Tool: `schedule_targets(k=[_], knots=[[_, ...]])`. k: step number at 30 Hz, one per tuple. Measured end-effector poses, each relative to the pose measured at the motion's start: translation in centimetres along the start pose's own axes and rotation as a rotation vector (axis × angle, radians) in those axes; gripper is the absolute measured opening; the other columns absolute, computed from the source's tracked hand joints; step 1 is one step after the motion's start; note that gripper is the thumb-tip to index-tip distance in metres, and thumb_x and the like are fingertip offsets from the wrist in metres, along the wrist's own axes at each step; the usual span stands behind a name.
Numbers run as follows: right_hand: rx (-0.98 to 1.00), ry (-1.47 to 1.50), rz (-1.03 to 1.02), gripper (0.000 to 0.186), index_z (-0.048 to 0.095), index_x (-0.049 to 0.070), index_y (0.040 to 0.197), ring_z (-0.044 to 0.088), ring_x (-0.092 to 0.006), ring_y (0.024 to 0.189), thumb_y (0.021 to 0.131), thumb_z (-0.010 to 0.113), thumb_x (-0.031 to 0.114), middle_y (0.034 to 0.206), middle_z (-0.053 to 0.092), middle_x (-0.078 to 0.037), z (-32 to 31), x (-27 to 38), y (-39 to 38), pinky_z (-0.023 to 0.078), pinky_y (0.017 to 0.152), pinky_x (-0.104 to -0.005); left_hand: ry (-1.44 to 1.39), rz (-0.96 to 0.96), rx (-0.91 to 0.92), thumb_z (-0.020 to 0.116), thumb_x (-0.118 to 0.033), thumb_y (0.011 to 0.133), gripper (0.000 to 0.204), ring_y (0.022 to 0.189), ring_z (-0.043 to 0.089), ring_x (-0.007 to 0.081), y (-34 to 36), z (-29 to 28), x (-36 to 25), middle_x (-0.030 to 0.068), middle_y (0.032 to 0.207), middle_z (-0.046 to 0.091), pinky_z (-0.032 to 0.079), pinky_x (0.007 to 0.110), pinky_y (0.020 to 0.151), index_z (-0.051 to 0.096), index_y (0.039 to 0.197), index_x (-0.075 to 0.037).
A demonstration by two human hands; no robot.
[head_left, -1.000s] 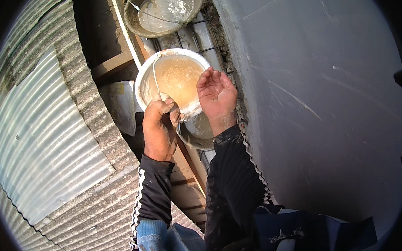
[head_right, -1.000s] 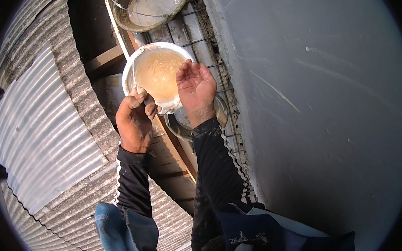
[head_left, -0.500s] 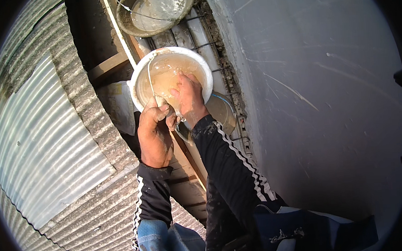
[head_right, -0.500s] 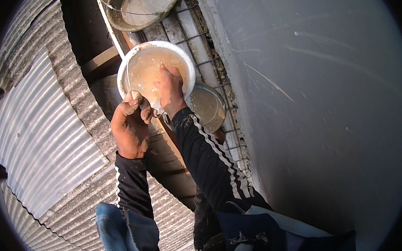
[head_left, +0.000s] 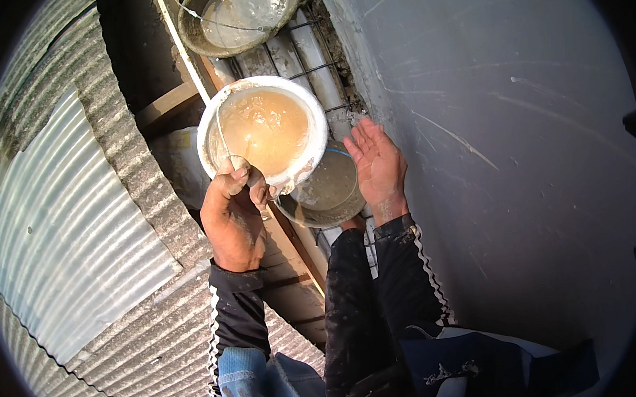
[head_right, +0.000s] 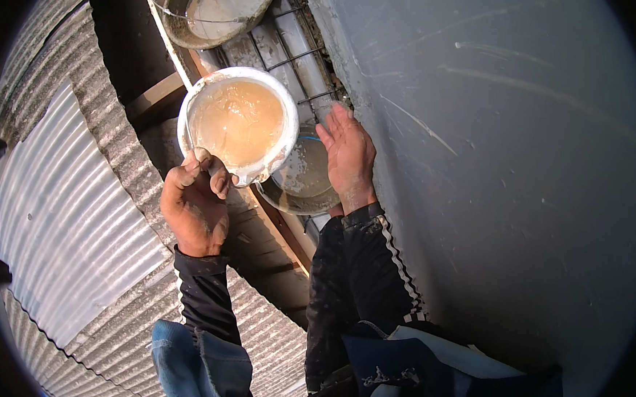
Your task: The person scoops wet cement from buckets and spreads it along a narrow roof ridge using a trowel. They repeatedly walk back and forth along the ridge, refilling the trowel and smoothing the cement over a wire mesh.
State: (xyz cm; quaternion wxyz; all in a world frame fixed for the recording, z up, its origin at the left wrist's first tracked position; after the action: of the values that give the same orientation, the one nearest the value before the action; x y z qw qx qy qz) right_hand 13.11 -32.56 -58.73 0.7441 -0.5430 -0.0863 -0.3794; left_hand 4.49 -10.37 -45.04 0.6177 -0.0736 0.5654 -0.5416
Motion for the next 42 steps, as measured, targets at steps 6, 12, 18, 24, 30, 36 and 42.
schedule_targets(k=[6,12,18,24,30,36,42], knots=[[-0.269,-0.434,-0.272,0.053,0.045,-0.008,0.151,0.045,-0.0372,0.148,0.114,0.046,0.03,0.156,0.047,-0.028,-0.4,2.5,-3.7,0.044,0.118,-0.0483,0.03,0.008,0.039,0.053,-0.028,0.088,0.023,0.071,0.047,0.016,-0.7,0.2,-0.4,0.0032,0.079,0.046,0.042,0.034,0.079,0.052,0.095,-0.006],[0.337,-0.445,-0.185,0.032,0.06,-0.001,0.135,0.065,-0.0228,0.12,0.109,0.059,0.017,0.13,0.066,-0.013,9.9,-5.1,-3.6,0.054,0.106,-0.0392,0.112,0.011,0.037,0.053,-0.03,0.087,0.022,0.072,0.045,0.015,-1.7,0.5,-0.4,0.0028,0.077,0.044,0.037,0.032,0.076,0.048,0.091,-0.008],[0.17,-0.323,0.297,0.02,0.063,0.004,0.103,0.065,-0.0242,0.092,0.103,0.059,0.024,0.1,0.069,-0.013,9.6,-12.1,3.2,0.052,0.073,-0.035,0.084,0.017,-0.011,0.053,-0.03,0.087,0.022,0.072,0.045,0.0156,-2.7,1.0,-0.9,0.0024,0.078,0.043,0.037,0.031,0.075,0.048,0.09,-0.009],[0.557,0.329,0.442,0.034,0.056,0.007,0.076,0.056,-0.0224,0.07,0.1,0.055,0.031,0.079,0.058,-0.01,8.9,-3.2,-1.6,0.049,0.062,-0.0348,0.02,0.016,0.009,0.054,-0.028,0.087,0.022,0.072,0.046,0.0164,-2.9,0.7,-1.1,0.0026,0.079,0.043,0.039,0.033,0.076,0.05,0.092,-0.007],[0.113,-0.499,-0.005,0.03,0.07,-0.003,0.115,0.071,-0.0296,0.106,0.107,0.053,0.02,0.114,0.073,-0.02,0.7,3.1,-1.0,0.058,0.089,-0.0416,-0.057,0.034,-0.005,0.055,-0.031,0.09,0.027,0.072,0.047,0.018,-3.5,0.2,-1.6,0.0049,0.079,0.045,0.044,0.036,0.083,0.052,0.094,-0.004],[-0.177,-1.159,-0.211,0.034,0.066,-0.006,0.13,0.071,-0.0269,0.116,0.108,0.054,0.016,0.123,0.074,-0.019,-6.1,2.1,2.3,0.059,0.091,-0.0368,-0.123,0.095,-0.033,0.056,-0.029,0.091,0.024,0.071,0.045,0.0155,-6.7,-0.4,-2.6,0.0035,0.076,0.044,0.037,0.03,0.071,0.052,0.093,-0.005],[0.044,-1.366,-0.618,0.025,0.073,0.002,0.122,0.075,-0.0202,0.099,0.101,0.065,0.012,0.11,0.077,-0.016,-4.5,2.3,2.6,0.059,0.085,-0.033,-0.132,0.107,-0.189,0.061,-0.032,0.084,0.029,0.073,0.041,0.0146,-13.7,-2.2,-2.7,0.0021,0.076,0.042,0.035,0.032,0.076,0.047,0.091,-0.008]])
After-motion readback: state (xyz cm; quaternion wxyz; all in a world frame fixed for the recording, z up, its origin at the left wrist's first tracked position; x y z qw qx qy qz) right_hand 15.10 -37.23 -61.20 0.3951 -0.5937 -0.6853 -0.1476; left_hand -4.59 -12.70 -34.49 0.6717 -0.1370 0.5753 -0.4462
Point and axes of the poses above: each hand's wrist, its own y-axis towards the middle knuckle, its own z-axis out of the palm, x = y × z, the point moved 6 cm from there along y, towards the middle knuckle
